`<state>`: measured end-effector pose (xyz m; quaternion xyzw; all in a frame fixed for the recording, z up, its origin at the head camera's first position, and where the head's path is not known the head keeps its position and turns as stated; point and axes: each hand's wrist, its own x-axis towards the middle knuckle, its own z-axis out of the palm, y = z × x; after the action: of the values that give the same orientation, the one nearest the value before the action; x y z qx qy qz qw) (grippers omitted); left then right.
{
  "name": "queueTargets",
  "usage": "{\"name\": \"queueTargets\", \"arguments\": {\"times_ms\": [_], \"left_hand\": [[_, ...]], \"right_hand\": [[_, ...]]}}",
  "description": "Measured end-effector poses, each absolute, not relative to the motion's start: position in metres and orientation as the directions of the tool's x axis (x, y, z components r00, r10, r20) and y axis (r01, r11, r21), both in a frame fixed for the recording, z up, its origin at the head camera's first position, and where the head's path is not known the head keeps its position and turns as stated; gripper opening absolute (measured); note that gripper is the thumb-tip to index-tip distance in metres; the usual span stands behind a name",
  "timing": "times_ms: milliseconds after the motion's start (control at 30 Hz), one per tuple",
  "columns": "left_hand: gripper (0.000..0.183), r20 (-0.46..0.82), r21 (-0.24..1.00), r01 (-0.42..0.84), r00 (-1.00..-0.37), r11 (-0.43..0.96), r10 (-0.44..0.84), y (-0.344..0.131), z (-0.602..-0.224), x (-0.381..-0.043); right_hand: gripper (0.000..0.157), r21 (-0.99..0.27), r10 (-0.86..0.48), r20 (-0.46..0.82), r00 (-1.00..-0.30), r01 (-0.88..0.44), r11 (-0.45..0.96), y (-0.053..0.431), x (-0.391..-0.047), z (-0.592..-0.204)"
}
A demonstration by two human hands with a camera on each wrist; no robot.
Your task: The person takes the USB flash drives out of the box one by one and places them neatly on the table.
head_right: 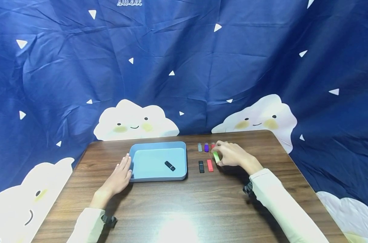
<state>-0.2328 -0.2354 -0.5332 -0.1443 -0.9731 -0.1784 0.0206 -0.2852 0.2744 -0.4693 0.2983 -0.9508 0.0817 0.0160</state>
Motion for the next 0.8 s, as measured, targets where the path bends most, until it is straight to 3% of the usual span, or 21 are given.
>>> {"name": "queueTargets", "arguments": {"times_ms": [800], "left_hand": [[0.063,0.1,0.356,0.296,-0.955,0.886,0.279,-0.235,-0.531,-0.232]], "right_hand": [[0.055,-0.197,-0.533,-0.01,-0.846,-0.52,0.831,0.282,-0.281,-0.494]]}}
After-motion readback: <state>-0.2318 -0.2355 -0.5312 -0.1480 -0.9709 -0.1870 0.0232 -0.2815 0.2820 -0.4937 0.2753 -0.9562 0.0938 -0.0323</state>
